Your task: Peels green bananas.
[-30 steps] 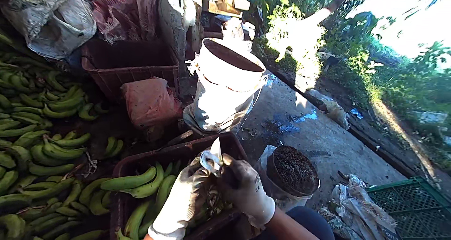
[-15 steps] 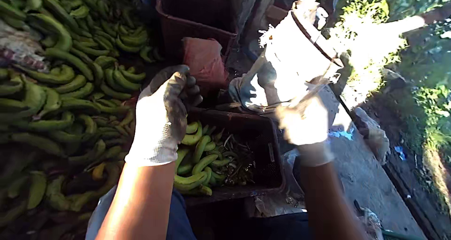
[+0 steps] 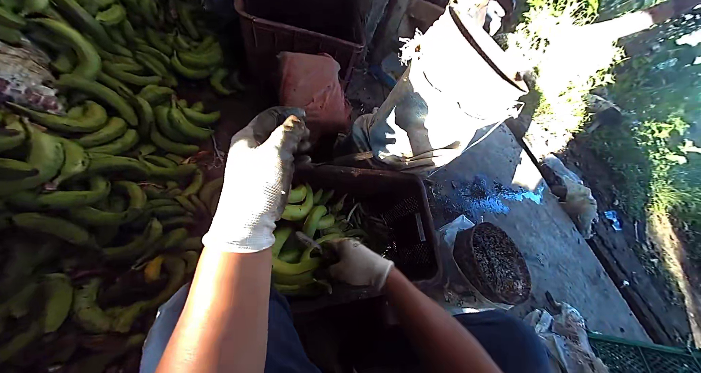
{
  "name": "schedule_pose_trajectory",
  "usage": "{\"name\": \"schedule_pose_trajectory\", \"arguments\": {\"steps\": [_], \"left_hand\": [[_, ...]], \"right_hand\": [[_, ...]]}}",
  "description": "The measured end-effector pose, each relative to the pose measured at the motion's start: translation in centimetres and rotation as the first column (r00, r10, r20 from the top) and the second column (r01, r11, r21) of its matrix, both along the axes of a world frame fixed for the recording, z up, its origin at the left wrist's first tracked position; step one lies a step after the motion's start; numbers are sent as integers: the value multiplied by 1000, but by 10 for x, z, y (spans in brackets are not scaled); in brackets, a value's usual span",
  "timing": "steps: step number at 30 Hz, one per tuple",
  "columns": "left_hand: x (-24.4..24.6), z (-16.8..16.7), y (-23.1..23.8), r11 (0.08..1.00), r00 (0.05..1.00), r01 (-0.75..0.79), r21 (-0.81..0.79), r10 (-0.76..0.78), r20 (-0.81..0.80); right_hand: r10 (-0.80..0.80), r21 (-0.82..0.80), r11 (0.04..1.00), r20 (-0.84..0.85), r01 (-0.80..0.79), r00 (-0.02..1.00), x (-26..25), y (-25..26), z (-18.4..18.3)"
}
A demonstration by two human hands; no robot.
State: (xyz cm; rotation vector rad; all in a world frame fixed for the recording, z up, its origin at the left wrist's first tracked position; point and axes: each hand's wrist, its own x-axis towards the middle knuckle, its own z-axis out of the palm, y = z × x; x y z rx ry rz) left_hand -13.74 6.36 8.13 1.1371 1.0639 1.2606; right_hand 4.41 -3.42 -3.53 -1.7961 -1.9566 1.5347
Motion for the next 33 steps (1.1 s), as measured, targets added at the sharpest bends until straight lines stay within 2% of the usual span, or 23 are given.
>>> {"name": "schedule_pose_trajectory", "arguments": {"steps": [1,2,4,6,8,9,12,14,16,18,20,23,26,30,33], "left_hand": [[1,-1,-4,998,977,13,61,1,-215],[3,-2,-10,987,906,60,147,7,-423],[14,-6,-24,911,729,284,298,-3,-685],[45,-19,-33,779,546,539,321,-33,-837],[90,-37,-53,692,349,699,179,-111,-931],[108,-48,-60,681,327,716,152,-135,-935],[134,-69,-58,749,505,620,235,-151,-850],[134,-75,-50,815,643,539,213,-235,-729],[132,-78,-50,864,801,488,126,-387,-457],[135,-81,-50,882,876,468,56,-454,-160],[139,-85,-52,884,887,461,78,-458,-58],[144,-82,-58,863,883,469,188,-461,-87],[151,-79,-67,870,897,442,218,-432,-97],[154,-80,-73,871,903,430,239,-407,-141],[153,-80,-73,881,913,401,251,-407,-32]], "right_hand": [[-36,30,999,-16,36,999,16,-4,17],[-79,63,995,-22,80,997,35,-8,36],[-198,144,969,-44,202,979,82,-21,72],[-320,180,924,-114,336,940,124,-38,100],[-438,124,873,-231,472,869,149,-53,114],[-485,90,844,-288,528,825,155,-59,117],[-600,42,713,-482,700,639,163,-69,104],[-671,65,599,-502,798,545,168,-66,92],[-742,90,507,-460,857,487,177,-63,78],[-772,114,446,-453,888,446,184,-59,67],[-745,231,469,-416,853,522,185,-61,59],[-666,374,556,-334,742,667,171,-68,59],[-612,354,654,-271,668,743,157,-70,61],[-567,321,723,-231,612,791,147,-69,62],[-534,280,765,-225,579,815,141,-67,55]]}}
